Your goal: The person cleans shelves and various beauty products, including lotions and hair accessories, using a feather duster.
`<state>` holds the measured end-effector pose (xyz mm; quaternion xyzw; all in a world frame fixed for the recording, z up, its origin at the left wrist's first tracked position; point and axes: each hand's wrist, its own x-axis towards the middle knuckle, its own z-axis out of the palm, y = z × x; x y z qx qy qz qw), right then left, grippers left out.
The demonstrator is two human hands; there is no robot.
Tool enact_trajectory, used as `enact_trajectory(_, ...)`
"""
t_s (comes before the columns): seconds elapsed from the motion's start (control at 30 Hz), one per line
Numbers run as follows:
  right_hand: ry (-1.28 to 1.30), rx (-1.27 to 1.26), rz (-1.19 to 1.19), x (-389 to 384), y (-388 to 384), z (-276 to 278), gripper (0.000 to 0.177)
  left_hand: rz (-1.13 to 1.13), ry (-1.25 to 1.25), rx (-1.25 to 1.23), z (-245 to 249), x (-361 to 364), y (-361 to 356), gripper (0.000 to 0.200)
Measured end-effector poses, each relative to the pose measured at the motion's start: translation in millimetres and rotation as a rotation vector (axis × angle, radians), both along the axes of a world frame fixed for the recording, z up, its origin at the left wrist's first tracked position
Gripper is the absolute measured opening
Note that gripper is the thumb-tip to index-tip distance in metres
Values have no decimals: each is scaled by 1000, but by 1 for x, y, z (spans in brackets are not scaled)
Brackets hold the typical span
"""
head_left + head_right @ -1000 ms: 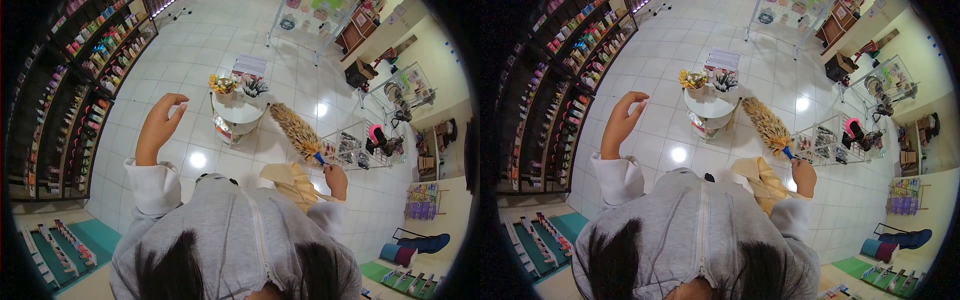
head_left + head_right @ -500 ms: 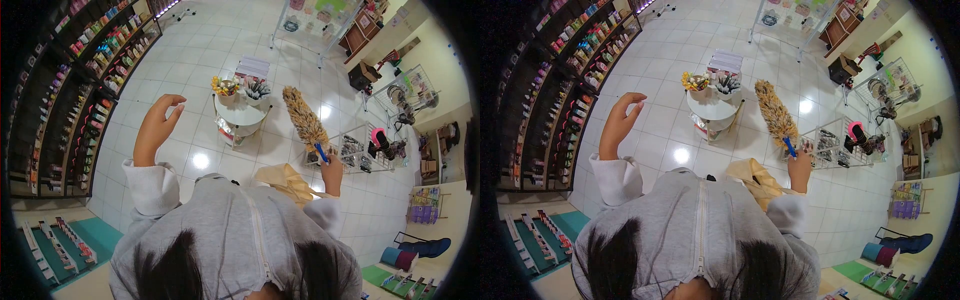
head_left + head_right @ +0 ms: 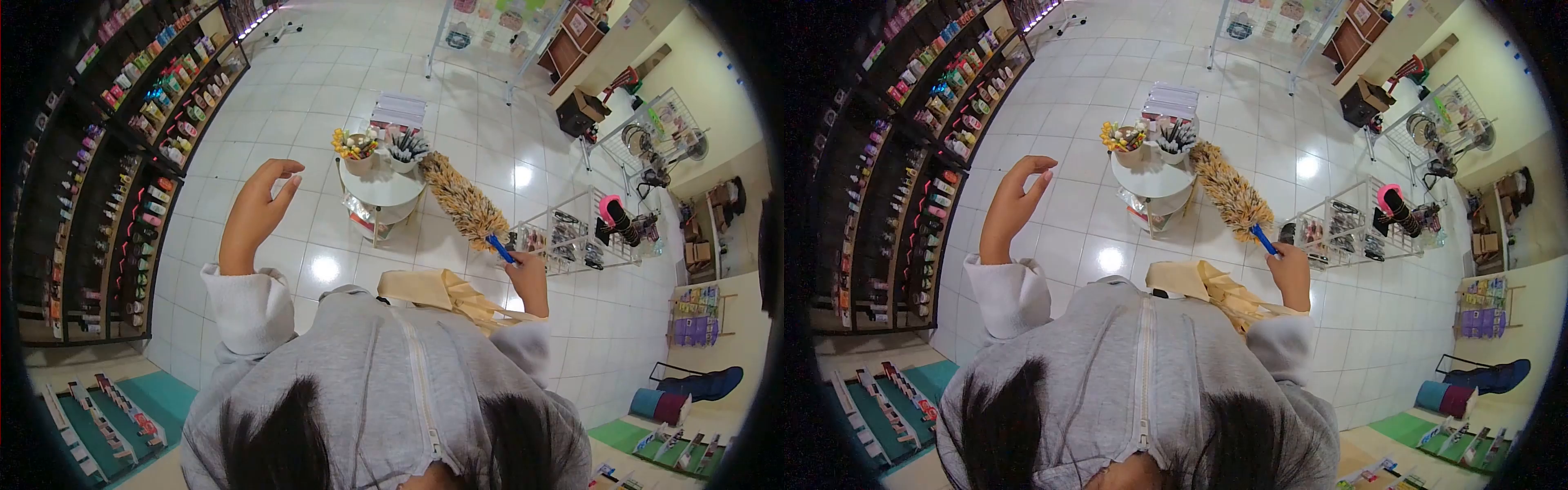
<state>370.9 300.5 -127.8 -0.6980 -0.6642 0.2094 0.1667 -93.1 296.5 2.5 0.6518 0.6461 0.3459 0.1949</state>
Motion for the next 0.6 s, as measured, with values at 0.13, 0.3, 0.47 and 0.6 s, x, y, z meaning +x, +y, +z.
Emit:
enact_trajectory(0.13,1,65,43,5,-7,0,32,-23,-1,6,-6,-1,4,22)
enact_trajectory(0.3,-12,98,101,5,-18,23,34,-46,7,18,-6,-4,6,22)
enact_trajectory(0.47,38,-95,107,9,-30,55,33,-75,-20,31,-11,-7,10,23)
enact_trajectory(0.6,136,-278,56,1,-36,79,32,-78,-16,1,-7,-2,10,22)
